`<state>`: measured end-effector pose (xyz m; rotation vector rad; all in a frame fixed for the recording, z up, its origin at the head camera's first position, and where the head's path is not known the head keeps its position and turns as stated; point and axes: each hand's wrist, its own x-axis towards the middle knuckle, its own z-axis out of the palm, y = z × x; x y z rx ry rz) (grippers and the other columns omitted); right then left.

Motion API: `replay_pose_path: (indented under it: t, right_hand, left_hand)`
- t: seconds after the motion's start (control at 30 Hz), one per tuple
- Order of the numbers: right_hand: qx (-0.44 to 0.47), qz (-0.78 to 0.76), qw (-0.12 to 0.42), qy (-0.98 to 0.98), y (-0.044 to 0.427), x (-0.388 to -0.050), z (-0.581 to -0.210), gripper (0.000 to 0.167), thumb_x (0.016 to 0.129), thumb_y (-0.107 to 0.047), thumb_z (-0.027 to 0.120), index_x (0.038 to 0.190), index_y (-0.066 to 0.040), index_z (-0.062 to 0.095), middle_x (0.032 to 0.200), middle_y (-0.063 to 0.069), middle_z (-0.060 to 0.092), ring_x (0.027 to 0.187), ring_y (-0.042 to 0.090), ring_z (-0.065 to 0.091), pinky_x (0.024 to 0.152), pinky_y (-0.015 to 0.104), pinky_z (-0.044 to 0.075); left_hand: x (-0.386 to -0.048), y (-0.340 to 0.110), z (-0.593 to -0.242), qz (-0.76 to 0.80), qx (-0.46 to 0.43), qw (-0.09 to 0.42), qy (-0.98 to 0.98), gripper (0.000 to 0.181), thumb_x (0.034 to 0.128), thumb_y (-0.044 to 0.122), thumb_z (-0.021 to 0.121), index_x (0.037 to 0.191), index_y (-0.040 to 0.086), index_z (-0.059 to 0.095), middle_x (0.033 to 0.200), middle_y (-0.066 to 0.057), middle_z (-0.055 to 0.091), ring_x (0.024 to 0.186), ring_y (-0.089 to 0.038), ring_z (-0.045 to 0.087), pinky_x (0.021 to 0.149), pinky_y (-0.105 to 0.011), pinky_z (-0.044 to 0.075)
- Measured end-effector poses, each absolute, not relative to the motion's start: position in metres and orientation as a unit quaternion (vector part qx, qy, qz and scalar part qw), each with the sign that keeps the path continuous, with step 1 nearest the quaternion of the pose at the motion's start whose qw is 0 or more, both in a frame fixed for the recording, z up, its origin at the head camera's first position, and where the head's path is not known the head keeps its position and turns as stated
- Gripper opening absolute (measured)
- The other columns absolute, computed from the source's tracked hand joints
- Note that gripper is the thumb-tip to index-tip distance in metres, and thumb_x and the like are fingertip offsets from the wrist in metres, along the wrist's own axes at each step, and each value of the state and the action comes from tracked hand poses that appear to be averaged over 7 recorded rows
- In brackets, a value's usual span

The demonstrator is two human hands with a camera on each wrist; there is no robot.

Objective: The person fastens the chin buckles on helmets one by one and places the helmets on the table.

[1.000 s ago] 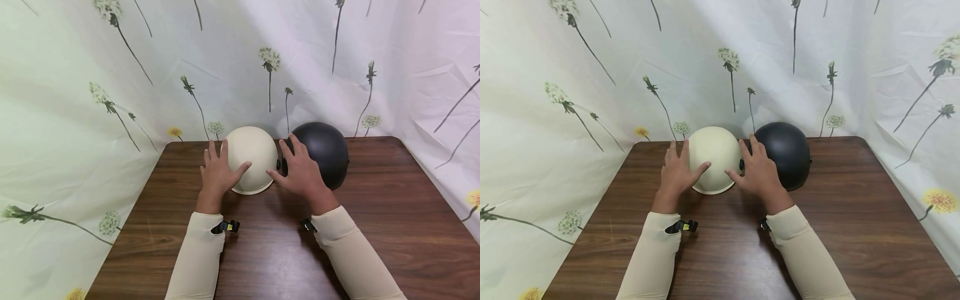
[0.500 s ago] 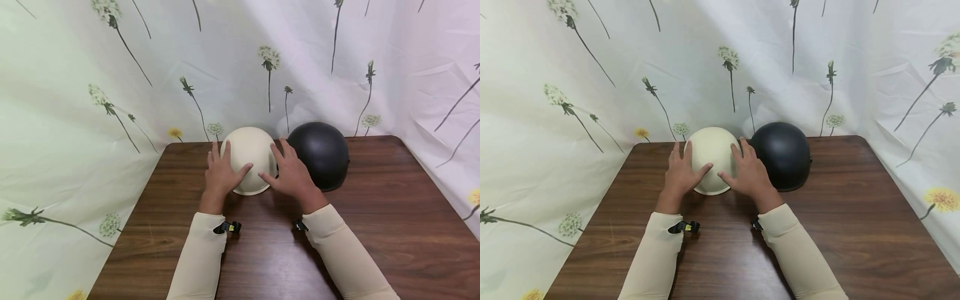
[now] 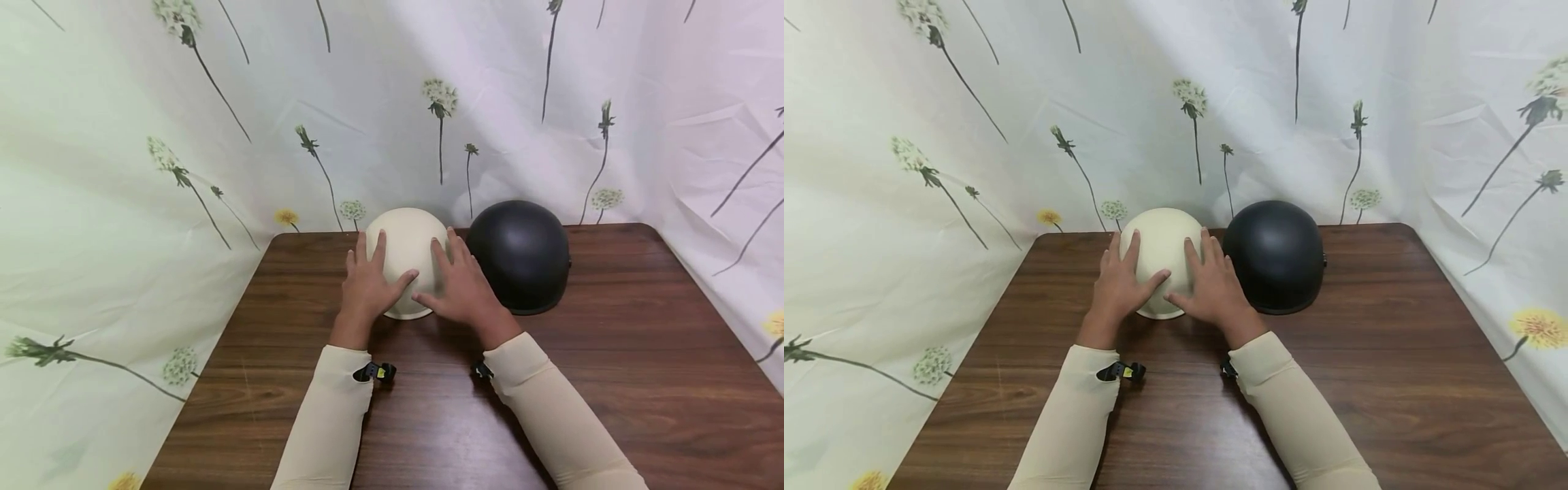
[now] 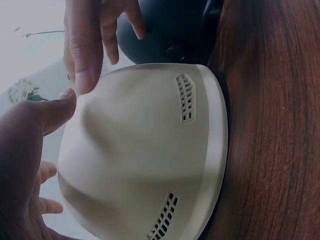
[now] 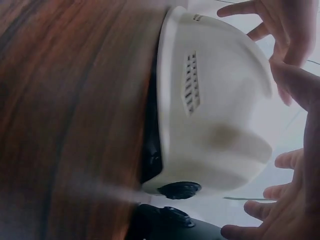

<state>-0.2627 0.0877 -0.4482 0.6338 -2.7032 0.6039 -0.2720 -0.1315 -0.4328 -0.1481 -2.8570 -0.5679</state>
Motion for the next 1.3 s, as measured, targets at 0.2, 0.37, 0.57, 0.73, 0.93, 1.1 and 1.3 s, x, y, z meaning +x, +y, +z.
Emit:
replay_pose_path:
  t: [0.2, 0.37, 0.57, 0.73, 0.93, 1.1, 1.3]
  right_hand:
    - [0.223, 0.236, 0.125, -0.937, 0.085, -0.267, -0.458, 0.116, 0.088, -0.070, 0.071, 0.170, -0.010, 0.016, 0.175, 0.021, -0.002, 0.159, 0.049, 0.009, 0.117, 0.065, 0.035]
    - [0.211, 0.259, 0.105, -0.937, 0.083, -0.267, -0.463, 0.119, 0.087, -0.068, 0.074, 0.171, -0.014, 0.009, 0.175, 0.022, -0.008, 0.159, 0.049, 0.003, 0.110, 0.067, 0.042]
    - [0.206, 0.282, 0.088, -0.933, 0.082, -0.267, -0.465, 0.121, 0.087, -0.062, 0.078, 0.171, -0.017, 0.005, 0.173, 0.027, -0.012, 0.159, 0.049, 0.006, 0.107, 0.064, 0.047]
    - [0.214, 0.293, 0.081, -0.928, 0.080, -0.269, -0.468, 0.124, 0.087, -0.056, 0.082, 0.171, -0.018, -0.002, 0.173, 0.026, -0.012, 0.159, 0.048, 0.009, 0.110, 0.060, 0.046]
    - [0.210, 0.318, 0.068, -0.922, 0.078, -0.271, -0.473, 0.131, 0.086, -0.043, 0.088, 0.169, -0.019, -0.011, 0.173, 0.022, -0.015, 0.159, 0.046, 0.011, 0.109, 0.058, 0.047]
    - [0.196, 0.340, 0.066, -0.918, 0.077, -0.273, -0.476, 0.139, 0.084, -0.040, 0.091, 0.167, -0.020, -0.018, 0.174, 0.018, -0.019, 0.160, 0.043, 0.009, 0.112, 0.056, 0.045]
    - [0.194, 0.348, 0.046, -0.916, 0.077, -0.272, -0.480, 0.138, 0.085, -0.042, 0.089, 0.166, -0.024, -0.022, 0.172, 0.016, -0.025, 0.160, 0.044, 0.006, 0.113, 0.057, 0.044]
  left_hand:
    - [-0.272, -0.131, -0.434, -0.201, -0.055, 0.110, -0.972, 0.109, 0.0879, 0.082, 0.058, 0.171, 0.029, 0.013, 0.176, -0.012, 0.002, 0.152, -0.058, 0.022, 0.097, -0.079, 0.045]
    - [-0.272, -0.130, -0.437, -0.214, -0.069, 0.115, -0.968, 0.109, 0.0888, 0.078, 0.063, 0.171, 0.026, 0.014, 0.175, -0.016, 0.005, 0.149, -0.057, 0.029, 0.103, -0.072, 0.045]
    - [-0.272, -0.129, -0.439, -0.232, -0.077, 0.120, -0.962, 0.110, 0.0881, 0.076, 0.065, 0.171, 0.025, 0.015, 0.175, -0.019, 0.007, 0.149, -0.053, 0.032, 0.104, -0.069, 0.046]
    - [-0.272, -0.130, -0.438, -0.234, -0.076, 0.122, -0.961, 0.111, 0.0869, 0.077, 0.067, 0.171, 0.025, 0.015, 0.174, -0.020, 0.007, 0.149, -0.053, 0.033, 0.102, -0.070, 0.047]
    - [-0.272, -0.129, -0.436, -0.245, -0.073, 0.109, -0.961, 0.116, 0.0842, 0.075, 0.072, 0.171, 0.025, 0.013, 0.175, -0.019, 0.004, 0.151, -0.054, 0.028, 0.102, -0.071, 0.047]
    - [-0.273, -0.126, -0.435, -0.266, -0.077, 0.109, -0.955, 0.119, 0.0828, 0.072, 0.076, 0.171, 0.022, 0.014, 0.174, -0.021, 0.002, 0.153, -0.060, 0.016, 0.107, -0.073, 0.041]
    - [-0.273, -0.124, -0.436, -0.272, -0.067, 0.103, -0.954, 0.123, 0.0801, 0.070, 0.080, 0.171, 0.021, 0.012, 0.174, -0.021, 0.000, 0.154, -0.058, 0.015, 0.107, -0.072, 0.041]
